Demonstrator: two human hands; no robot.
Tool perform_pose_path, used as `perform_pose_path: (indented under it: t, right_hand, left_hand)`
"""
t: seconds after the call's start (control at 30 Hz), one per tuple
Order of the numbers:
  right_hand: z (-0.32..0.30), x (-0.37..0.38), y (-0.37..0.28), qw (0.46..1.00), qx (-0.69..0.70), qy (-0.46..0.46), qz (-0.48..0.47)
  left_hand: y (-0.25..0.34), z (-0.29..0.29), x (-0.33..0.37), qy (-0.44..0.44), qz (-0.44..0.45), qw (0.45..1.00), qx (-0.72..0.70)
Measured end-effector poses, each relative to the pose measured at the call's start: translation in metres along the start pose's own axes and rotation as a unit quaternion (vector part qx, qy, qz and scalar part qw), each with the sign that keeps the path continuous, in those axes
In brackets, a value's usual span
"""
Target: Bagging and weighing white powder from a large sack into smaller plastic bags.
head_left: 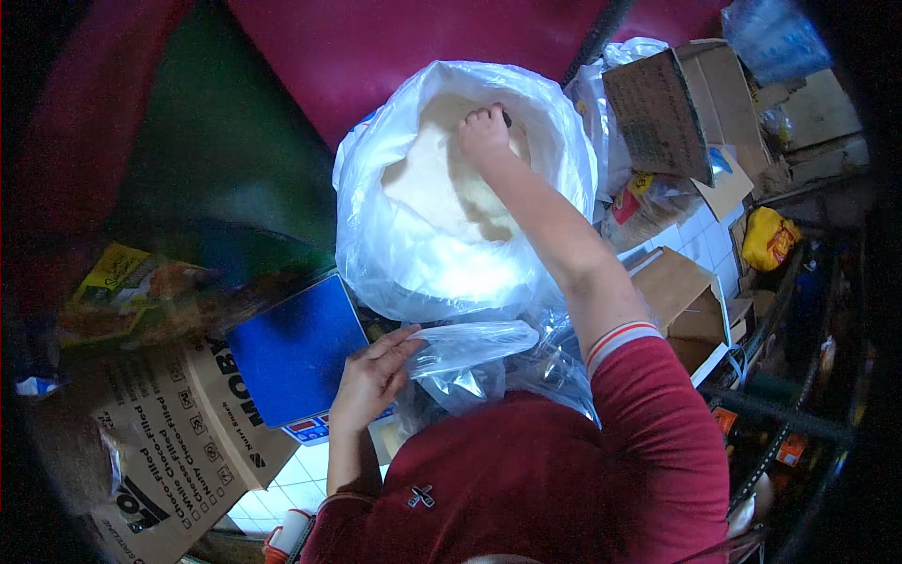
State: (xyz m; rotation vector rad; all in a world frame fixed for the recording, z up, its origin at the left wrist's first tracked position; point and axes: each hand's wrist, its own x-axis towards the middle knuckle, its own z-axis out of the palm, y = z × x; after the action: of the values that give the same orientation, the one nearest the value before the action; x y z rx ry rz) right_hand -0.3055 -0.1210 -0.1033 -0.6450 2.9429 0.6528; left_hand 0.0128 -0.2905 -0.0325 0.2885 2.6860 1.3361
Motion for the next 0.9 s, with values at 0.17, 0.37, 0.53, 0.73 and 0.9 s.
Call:
perform_pose_path:
  t: [0.17,0.37,0.53,0.73,0.9]
  right_hand:
    - [-0.011,0.008,0.006,0.989,0.109,-0.056,-0.08]
    - [0.019,0.036,0.015,0.997,0.013,0.028,-0.069]
    - [0.016,0.003,-0.042,0.97,0.181,-0.022,-0.161]
    - [-0.003,0.007,0.007,0.954,0.238,-0.133,-0.122]
    - [0.02,0.005,-0.007,0.957,0.224,-0.134,-0.123]
  left_hand:
    - [-0.006,0.003,0.005,-0.016,-0.004,1.0,-0.019]
    - [-0.002,-0.007,0.012,-0.002,-0.001,1.0,-0.006]
    - [-0.009,-0.003,0.011,-0.004,0.006,1.0,0.003]
    - [-0.004,-0.004,0.011,-0.003,-0.015,0.999,-0.035]
    - [-0.014,-0.006,0.009,0.025,0.004,1.0,-0.01]
